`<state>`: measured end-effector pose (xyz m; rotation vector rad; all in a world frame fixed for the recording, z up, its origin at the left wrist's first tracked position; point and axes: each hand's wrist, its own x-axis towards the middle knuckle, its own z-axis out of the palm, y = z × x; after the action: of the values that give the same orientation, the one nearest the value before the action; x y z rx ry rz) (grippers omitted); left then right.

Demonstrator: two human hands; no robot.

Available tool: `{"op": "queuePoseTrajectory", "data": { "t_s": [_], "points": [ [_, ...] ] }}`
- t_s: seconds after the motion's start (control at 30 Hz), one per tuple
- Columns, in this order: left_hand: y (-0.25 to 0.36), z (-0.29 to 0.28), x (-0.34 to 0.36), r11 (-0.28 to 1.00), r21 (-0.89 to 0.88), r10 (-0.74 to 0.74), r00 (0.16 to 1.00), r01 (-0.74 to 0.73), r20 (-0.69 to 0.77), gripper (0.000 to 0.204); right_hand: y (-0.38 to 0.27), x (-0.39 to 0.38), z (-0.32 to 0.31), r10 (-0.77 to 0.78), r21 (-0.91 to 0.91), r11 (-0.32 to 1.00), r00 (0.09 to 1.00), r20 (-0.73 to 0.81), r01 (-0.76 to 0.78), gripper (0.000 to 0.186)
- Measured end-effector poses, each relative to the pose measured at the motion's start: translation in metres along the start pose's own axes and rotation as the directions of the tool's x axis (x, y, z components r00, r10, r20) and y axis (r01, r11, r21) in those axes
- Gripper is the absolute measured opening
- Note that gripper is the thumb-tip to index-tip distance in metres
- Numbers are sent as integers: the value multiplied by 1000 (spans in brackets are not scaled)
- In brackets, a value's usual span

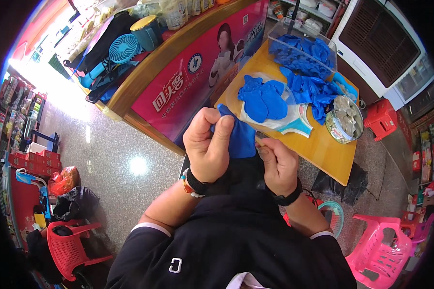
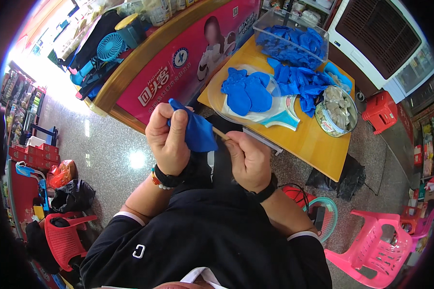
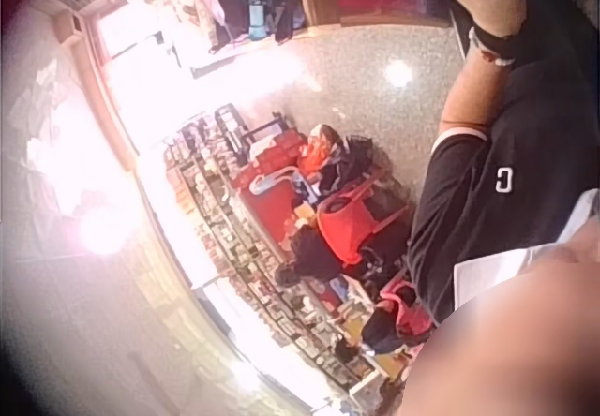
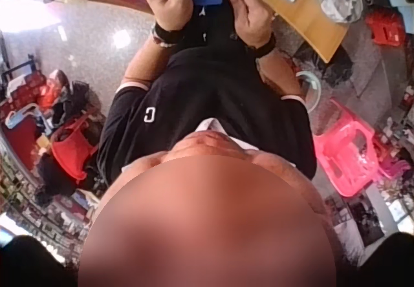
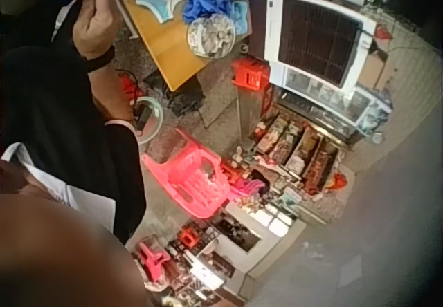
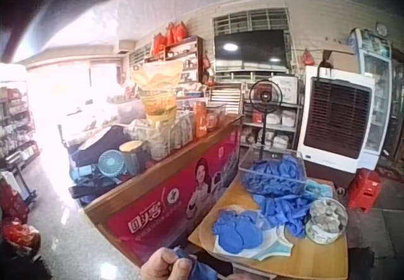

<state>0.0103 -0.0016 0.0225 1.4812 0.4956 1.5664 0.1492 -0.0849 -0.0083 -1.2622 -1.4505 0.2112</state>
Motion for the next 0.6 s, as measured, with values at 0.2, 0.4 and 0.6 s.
{"op": "queuePoseTrajectory", "data": {
  "t_s": [0.2, 0.4, 0.6],
  "points": [
    [-4, 0, 6, 991, -79, -112, 993, 109, -40, 12, 11, -6, -7, 316, 650, 37, 626, 713, -759, 13],
    [0, 5, 9, 979, -150, -143, 989, 136, -40, 13, 11, -1, 4, 42, 182, 982, 997, 58, -52, 15],
    [5, 0, 12, 998, 5, -64, 997, 64, -33, 13, 1, -1, 1, 363, 638, 359, 732, 577, -681, 16]
  ]
}}
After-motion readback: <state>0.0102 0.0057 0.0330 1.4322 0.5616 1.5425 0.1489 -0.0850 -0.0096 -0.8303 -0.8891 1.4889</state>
